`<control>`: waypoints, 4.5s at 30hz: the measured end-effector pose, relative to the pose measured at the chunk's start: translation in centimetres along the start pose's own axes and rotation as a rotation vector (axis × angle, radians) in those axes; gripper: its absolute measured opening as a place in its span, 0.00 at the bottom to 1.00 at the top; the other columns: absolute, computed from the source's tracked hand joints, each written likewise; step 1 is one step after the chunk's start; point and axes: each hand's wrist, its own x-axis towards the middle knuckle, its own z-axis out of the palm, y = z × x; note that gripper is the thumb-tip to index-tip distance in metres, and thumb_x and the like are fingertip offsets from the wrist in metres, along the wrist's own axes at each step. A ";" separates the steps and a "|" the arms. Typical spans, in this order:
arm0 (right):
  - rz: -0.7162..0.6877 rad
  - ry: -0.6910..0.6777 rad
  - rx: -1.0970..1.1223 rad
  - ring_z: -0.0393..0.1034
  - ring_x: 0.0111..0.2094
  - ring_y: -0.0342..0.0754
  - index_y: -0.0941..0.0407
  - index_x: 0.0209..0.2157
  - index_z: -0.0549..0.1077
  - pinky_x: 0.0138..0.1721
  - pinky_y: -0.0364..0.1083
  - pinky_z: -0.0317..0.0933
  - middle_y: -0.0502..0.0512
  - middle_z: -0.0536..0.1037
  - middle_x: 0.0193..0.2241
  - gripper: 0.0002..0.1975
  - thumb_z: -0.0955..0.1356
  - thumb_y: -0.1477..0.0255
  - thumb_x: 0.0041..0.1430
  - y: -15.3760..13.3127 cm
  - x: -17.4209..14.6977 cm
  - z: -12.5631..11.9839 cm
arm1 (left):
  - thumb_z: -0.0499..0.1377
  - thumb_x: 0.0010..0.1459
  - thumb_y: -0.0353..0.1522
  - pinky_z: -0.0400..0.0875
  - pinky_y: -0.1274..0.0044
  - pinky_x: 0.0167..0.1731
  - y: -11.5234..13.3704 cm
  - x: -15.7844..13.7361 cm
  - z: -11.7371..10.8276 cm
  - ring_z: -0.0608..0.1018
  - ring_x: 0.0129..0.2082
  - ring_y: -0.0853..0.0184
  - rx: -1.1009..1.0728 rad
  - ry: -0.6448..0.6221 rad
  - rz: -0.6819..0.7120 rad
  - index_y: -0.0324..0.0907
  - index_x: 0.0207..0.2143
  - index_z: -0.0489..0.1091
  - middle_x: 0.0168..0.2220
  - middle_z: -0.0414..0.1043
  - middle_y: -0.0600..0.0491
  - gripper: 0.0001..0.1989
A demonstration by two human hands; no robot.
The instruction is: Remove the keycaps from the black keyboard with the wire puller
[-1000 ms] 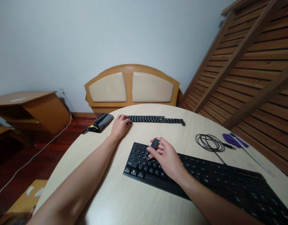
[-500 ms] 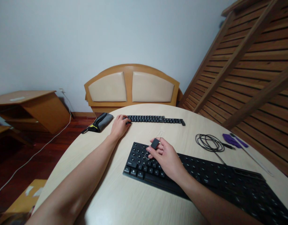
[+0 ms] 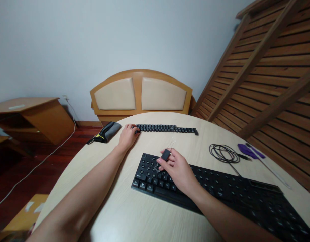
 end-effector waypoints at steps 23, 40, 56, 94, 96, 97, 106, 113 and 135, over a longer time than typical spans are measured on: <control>-0.042 0.005 -0.026 0.74 0.27 0.45 0.56 0.38 0.67 0.30 0.45 0.70 0.51 0.75 0.31 0.15 0.71 0.64 0.53 0.2 0.1 0.1 | 0.53 0.60 0.25 0.73 0.76 0.33 10.5 -6.6 -5.1 0.77 0.37 0.66 -0.654 -0.074 -0.234 0.42 0.42 0.63 0.41 0.73 0.49 0.07; -0.003 -0.222 -0.284 0.75 0.28 0.48 0.54 0.36 0.68 0.30 0.45 0.67 0.49 0.76 0.28 0.07 0.70 0.71 0.56 -2.7 -0.3 -2.5 | 0.50 0.60 0.24 0.69 0.66 0.44 11.9 -9.9 -8.8 0.72 0.43 0.59 -0.545 -0.399 0.166 0.42 0.46 0.64 0.42 0.70 0.47 0.13; -0.132 -0.116 -0.164 0.74 0.32 0.46 0.55 0.36 0.68 0.37 0.45 0.68 0.49 0.75 0.30 0.08 0.70 0.68 0.58 -0.3 -0.3 -1.3 | 0.50 0.58 0.22 0.67 0.66 0.47 11.6 -9.5 -8.7 0.71 0.45 0.59 -0.581 -0.401 0.229 0.43 0.41 0.65 0.42 0.71 0.49 0.11; -0.257 -0.155 -0.457 0.74 0.33 0.48 0.50 0.43 0.76 0.37 0.45 0.65 0.49 0.80 0.36 0.10 0.70 0.69 0.59 -0.5 -0.7 -1.6 | 0.57 0.57 0.29 0.67 0.65 0.48 11.6 -9.4 -9.0 0.71 0.46 0.58 -0.604 -0.411 0.226 0.44 0.39 0.64 0.44 0.70 0.49 0.07; -0.261 -0.166 -0.481 0.75 0.34 0.49 0.50 0.44 0.75 0.38 0.46 0.65 0.49 0.81 0.36 0.10 0.69 0.68 0.60 -0.6 -0.7 -1.6 | 0.57 0.57 0.29 0.67 0.66 0.48 11.6 -9.4 -9.1 0.71 0.46 0.58 -0.603 -0.413 0.223 0.44 0.39 0.65 0.44 0.70 0.49 0.06; -0.258 -0.167 -0.496 0.75 0.34 0.49 0.50 0.44 0.75 0.38 0.46 0.65 0.49 0.81 0.36 0.10 0.69 0.67 0.60 -0.6 -0.8 -1.6 | 0.57 0.58 0.29 0.67 0.66 0.47 11.6 -9.4 -9.1 0.71 0.46 0.58 -0.602 -0.413 0.220 0.44 0.39 0.65 0.43 0.70 0.49 0.06; -0.280 -0.196 -0.526 0.76 0.37 0.49 0.52 0.41 0.77 0.40 0.46 0.66 0.51 0.81 0.38 0.09 0.65 0.67 0.64 -1.4 -1.2 -1.4 | 0.59 0.59 0.29 0.67 0.64 0.49 11.7 -9.4 -9.1 0.71 0.47 0.57 -0.593 -0.435 0.218 0.43 0.46 0.67 0.46 0.70 0.47 0.12; -0.315 -0.145 -0.642 0.77 0.35 0.50 0.56 0.38 0.77 0.37 0.46 0.67 0.56 0.82 0.34 0.09 0.65 0.68 0.64 -0.7 -1.2 -1.4 | 0.61 0.60 0.31 0.65 0.66 0.53 11.5 -9.3 -8.9 0.70 0.51 0.59 -0.679 -0.452 0.201 0.45 0.46 0.71 0.50 0.70 0.49 0.11; -0.102 -0.163 -0.161 0.79 0.36 0.50 0.56 0.38 0.74 0.39 0.46 0.72 0.54 0.82 0.33 0.08 0.67 0.67 0.61 -0.4 -0.7 -1.4 | 0.63 0.58 0.29 0.64 0.66 0.54 11.0 -9.0 -8.7 0.71 0.52 0.59 -0.756 -0.495 0.171 0.45 0.40 0.74 0.51 0.71 0.50 0.07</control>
